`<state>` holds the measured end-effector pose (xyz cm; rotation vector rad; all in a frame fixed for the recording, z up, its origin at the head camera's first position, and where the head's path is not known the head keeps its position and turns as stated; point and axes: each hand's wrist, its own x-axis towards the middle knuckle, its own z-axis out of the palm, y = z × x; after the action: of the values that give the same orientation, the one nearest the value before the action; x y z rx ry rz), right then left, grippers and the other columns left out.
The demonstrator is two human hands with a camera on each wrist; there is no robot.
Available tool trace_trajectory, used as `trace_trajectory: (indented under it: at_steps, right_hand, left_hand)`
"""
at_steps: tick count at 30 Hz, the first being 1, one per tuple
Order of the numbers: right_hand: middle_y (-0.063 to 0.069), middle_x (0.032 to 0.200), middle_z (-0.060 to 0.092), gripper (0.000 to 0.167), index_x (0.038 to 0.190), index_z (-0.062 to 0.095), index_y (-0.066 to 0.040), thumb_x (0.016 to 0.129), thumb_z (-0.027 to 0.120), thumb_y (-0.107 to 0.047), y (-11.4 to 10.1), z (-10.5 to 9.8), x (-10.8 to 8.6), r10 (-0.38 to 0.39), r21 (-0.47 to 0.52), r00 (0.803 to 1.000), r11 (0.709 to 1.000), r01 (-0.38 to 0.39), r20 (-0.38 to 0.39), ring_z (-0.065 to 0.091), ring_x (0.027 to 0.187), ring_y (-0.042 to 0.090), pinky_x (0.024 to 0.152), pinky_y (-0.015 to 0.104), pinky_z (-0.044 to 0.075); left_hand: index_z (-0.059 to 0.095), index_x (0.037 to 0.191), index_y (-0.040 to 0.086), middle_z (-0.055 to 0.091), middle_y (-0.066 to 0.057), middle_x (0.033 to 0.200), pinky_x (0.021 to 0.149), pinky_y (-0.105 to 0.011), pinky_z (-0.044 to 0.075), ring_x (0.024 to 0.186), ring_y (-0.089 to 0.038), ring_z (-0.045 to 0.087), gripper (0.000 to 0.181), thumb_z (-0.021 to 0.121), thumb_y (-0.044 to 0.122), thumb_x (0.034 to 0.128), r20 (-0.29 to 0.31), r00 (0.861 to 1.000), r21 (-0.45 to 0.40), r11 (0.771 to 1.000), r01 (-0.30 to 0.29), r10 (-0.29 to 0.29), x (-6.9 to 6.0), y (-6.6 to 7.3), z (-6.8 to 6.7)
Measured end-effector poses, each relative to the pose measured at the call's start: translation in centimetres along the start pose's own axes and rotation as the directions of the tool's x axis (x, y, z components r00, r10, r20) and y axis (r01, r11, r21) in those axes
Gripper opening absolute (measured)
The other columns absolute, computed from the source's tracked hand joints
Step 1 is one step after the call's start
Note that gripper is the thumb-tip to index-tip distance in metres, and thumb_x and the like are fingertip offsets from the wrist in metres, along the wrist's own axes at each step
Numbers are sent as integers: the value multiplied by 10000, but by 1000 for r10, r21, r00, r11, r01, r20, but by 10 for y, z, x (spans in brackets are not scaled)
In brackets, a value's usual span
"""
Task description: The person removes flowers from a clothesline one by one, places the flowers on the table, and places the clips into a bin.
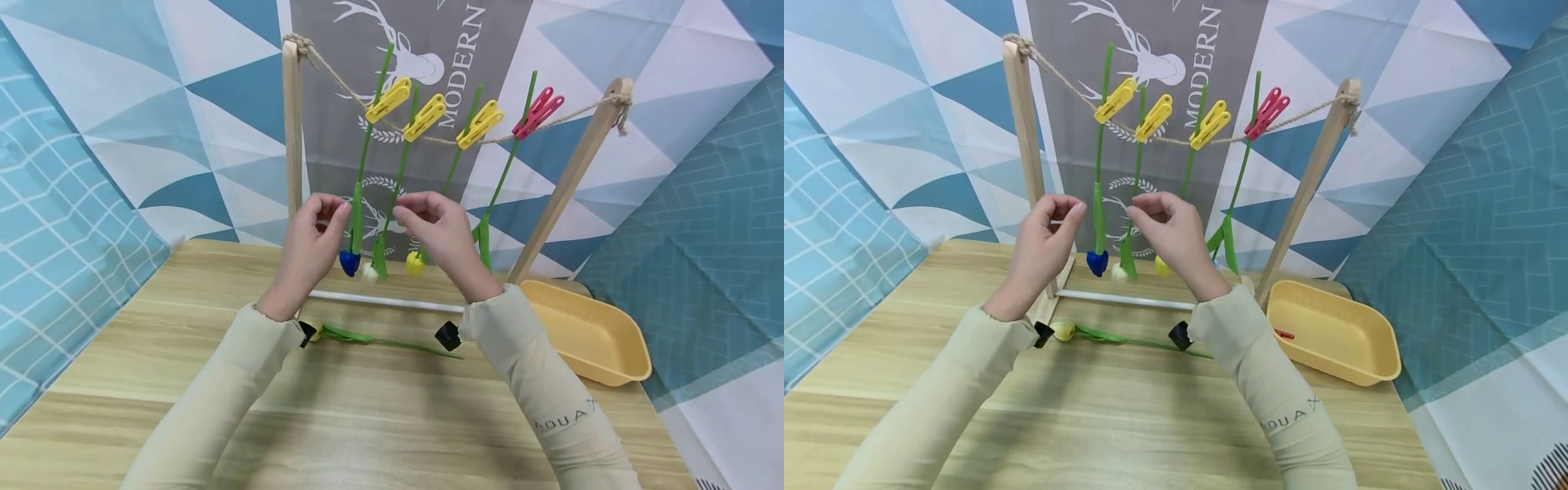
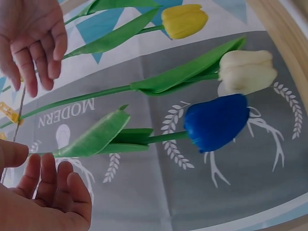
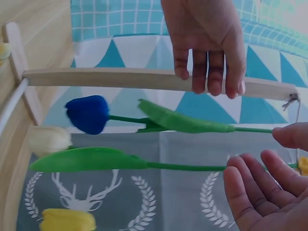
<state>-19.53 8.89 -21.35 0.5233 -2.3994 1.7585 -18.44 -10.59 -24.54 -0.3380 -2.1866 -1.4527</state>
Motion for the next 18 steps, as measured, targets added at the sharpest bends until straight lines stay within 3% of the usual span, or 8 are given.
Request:
trace_trajectory:
  at_steps: [7, 13, 18]
  right_hand:
    - [68, 996, 650, 265, 1101, 642, -95, 884, 646, -247, -23, 4, 8, -70, 56, 996, 996, 73, -58, 618, 900, 229, 797, 280, 534]
    - [68, 996, 657, 254, 1111, 632, -78, 889, 638, -203, -45, 6, 11, -121, 78, 986, 988, 130, -110, 629, 888, 198, 829, 324, 531]
    - [102, 1043, 663, 256, 1124, 623, -64, 895, 628, -179, -65, 5, 15, -138, 113, 979, 981, 156, -151, 649, 885, 193, 831, 286, 532]
  left_hand:
    - [560, 1088, 31, 582, -97, 1002, 749, -268, 443, 882, -162, 530, 295, 488, 292, 972, -34, 999, -26, 1000, -8, 7, 10, 8, 0]
    - [554, 1094, 42, 576, -87, 1003, 756, -253, 448, 890, -152, 533, 294, 490, 300, 969, -39, 999, -32, 999, -6, 5, 15, 15, 1]
    - [552, 1096, 45, 561, -75, 993, 749, -250, 445, 879, -146, 521, 286, 495, 294, 968, -51, 999, -55, 998, -9, 6, 22, 22, -1]
